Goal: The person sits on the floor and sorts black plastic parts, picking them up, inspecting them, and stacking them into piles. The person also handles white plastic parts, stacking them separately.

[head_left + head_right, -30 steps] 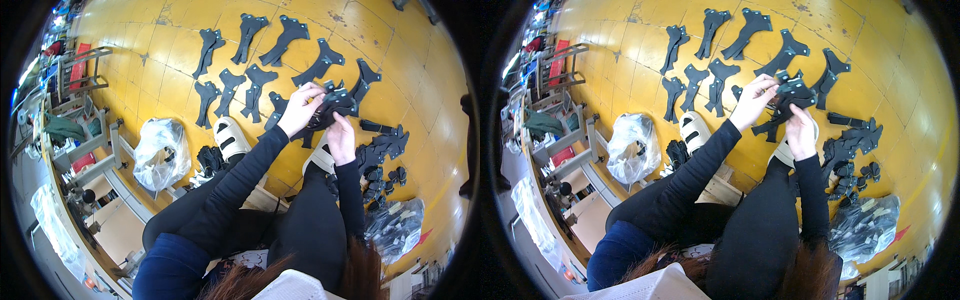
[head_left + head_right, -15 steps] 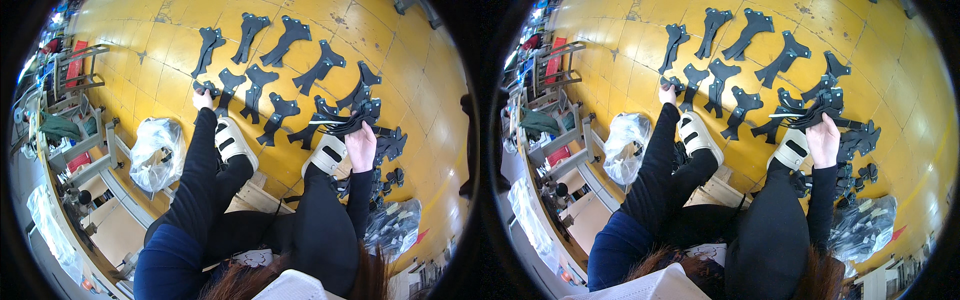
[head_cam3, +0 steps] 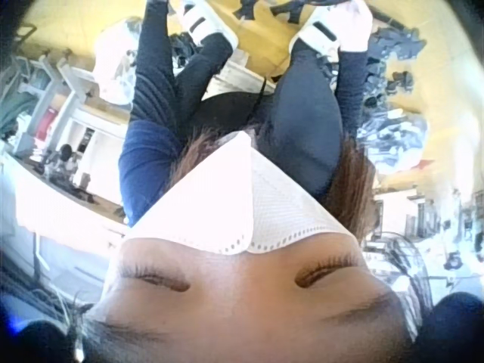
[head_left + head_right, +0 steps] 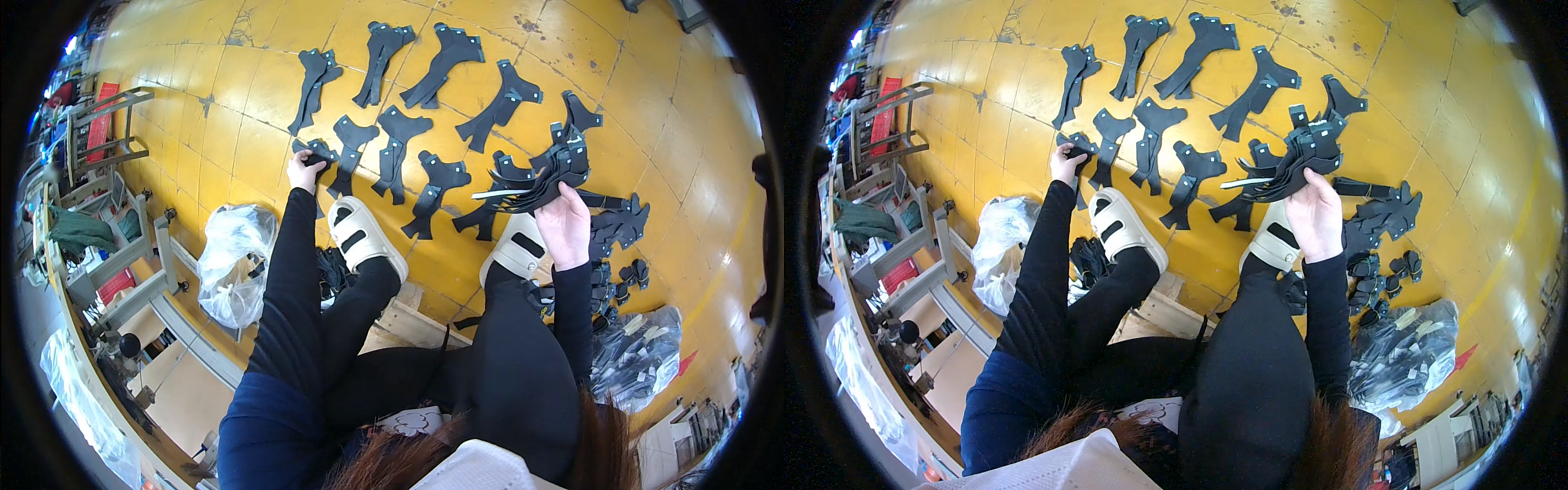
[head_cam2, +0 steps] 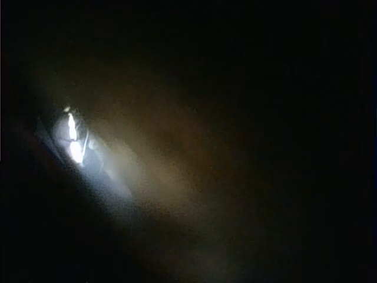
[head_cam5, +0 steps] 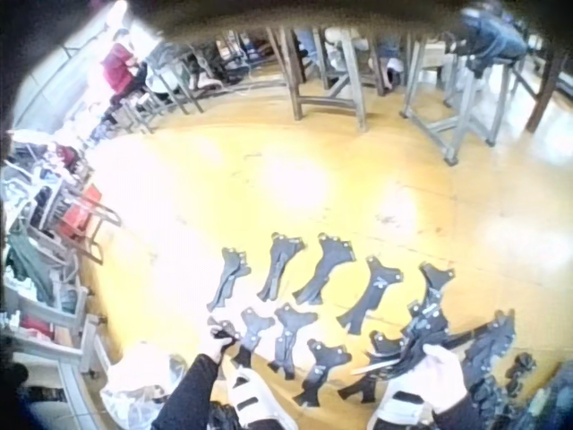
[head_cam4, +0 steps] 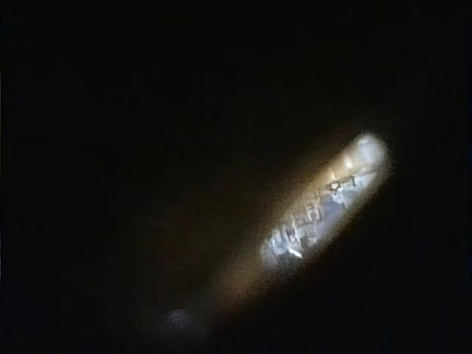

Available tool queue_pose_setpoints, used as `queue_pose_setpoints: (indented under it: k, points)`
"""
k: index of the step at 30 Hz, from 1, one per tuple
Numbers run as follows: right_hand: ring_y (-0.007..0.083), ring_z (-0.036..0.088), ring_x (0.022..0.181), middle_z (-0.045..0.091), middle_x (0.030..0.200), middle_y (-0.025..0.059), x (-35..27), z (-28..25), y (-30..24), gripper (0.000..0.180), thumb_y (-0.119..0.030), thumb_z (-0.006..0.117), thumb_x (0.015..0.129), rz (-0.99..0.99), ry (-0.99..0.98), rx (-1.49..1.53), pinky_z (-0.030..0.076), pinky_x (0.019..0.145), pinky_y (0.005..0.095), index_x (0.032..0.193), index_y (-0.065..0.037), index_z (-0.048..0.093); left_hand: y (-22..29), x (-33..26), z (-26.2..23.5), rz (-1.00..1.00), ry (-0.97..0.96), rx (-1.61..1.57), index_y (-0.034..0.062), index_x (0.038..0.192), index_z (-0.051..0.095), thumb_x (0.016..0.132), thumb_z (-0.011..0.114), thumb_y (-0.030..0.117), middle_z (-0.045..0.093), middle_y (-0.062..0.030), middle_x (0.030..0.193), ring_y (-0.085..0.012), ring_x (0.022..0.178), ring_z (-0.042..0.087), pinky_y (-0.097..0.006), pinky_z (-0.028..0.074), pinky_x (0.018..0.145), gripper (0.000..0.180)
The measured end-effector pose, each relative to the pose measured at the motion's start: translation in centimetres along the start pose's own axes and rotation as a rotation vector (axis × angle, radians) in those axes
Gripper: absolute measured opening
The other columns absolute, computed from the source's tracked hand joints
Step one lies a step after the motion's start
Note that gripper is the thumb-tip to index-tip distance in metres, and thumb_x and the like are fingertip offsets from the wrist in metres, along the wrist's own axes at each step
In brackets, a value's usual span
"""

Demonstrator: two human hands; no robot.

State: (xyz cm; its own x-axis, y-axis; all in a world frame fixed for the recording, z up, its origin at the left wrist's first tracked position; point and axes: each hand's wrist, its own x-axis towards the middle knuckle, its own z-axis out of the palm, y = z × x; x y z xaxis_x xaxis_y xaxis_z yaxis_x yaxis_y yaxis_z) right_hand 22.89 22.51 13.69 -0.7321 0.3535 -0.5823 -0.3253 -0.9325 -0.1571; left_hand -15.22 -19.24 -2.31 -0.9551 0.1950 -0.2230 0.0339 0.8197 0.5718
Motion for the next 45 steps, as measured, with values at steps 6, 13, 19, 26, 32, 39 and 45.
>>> queue_pose_setpoints:
  k: [6,13,19,26,32,39,45]
  points:
    - [0.0197,0.055,0.112,0.060,0.120,0.0114,-0.5,0.2,-0.2,0.029,-0.010,0.052,0.093,-0.003,0.032,0.000,0.039,0.100,0.0331,0.119,0.002,0.054,4.4,-0.9,0.1,0.035,-0.180,0.042,0.0043,0.080,0.060,0.062,0.080,0.013,0.062,-0.0069,0.073,-0.0201,0.070,0.060,-0.030,0.047,0.065,0.029]
    - [0.0251,0.061,0.099,0.061,0.116,0.0169,-0.9,0.3,-0.8,0.033,-0.020,0.052,0.096,0.069,-0.111,-0.158,0.048,0.089,0.0389,0.119,0.005,0.054,11.8,1.0,-7.0,-0.368,-0.688,-0.374,-0.0007,0.109,0.059,0.067,0.067,0.005,0.065,-0.0080,0.093,-0.0171,0.081,0.063,-0.027,0.050,0.073,0.043]
    - [0.0259,0.058,0.110,0.059,0.122,0.0157,-0.1,1.2,2.1,0.034,-0.020,0.049,0.097,0.130,-0.107,-0.139,0.043,0.099,0.0408,0.122,0.002,0.053,29.1,-4.2,-2.0,-0.088,-1.009,-0.453,0.0023,0.117,0.055,0.076,0.065,0.008,0.060,-0.0053,0.106,-0.0155,0.103,0.054,-0.027,0.041,0.092,0.042]
    - [0.0191,0.051,0.119,0.055,0.127,0.0072,0.5,3.6,3.7,0.035,-0.016,0.051,0.096,0.119,-0.090,-0.251,0.037,0.104,0.0367,0.127,-0.001,0.048,35.2,-12.4,8.1,0.269,-1.079,-0.600,0.0040,0.111,0.055,0.076,0.049,-0.005,0.059,0.0013,0.084,-0.0059,0.074,0.055,-0.019,0.042,0.061,0.036]
    - [0.0163,0.047,0.122,0.053,0.129,0.0071,0.2,1.6,2.1,0.036,-0.013,0.053,0.095,-0.022,-0.026,-0.322,0.031,0.108,0.0327,0.129,-0.002,0.047,37.2,-14.8,8.6,0.283,-1.120,-0.660,0.0056,0.119,0.054,0.089,0.048,0.003,0.057,0.0007,0.092,-0.0062,0.085,0.053,-0.022,0.044,0.072,0.031]
    - [0.0234,0.050,0.122,0.055,0.130,0.0101,0.3,1.3,-1.6,0.033,-0.017,0.043,0.099,-0.091,-0.058,-0.027,0.033,0.108,0.0378,0.128,-0.002,0.049,32.8,-4.3,15.8,0.675,-0.420,0.021,0.0086,0.115,0.061,0.088,0.060,0.029,0.062,-0.0089,0.111,-0.0231,0.106,0.055,-0.037,0.045,0.086,0.034]
    - [0.0240,0.047,0.125,0.053,0.134,0.0090,-1.5,1.7,-4.1,0.033,-0.017,0.042,0.100,-0.164,-0.013,-0.092,0.032,0.108,0.0405,0.129,-0.004,0.048,31.8,-0.3,19.7,0.494,-0.064,0.348,0.0112,0.111,0.058,0.078,0.071,0.029,0.059,-0.0127,0.111,-0.0318,0.110,0.053,-0.046,0.044,0.090,0.040]
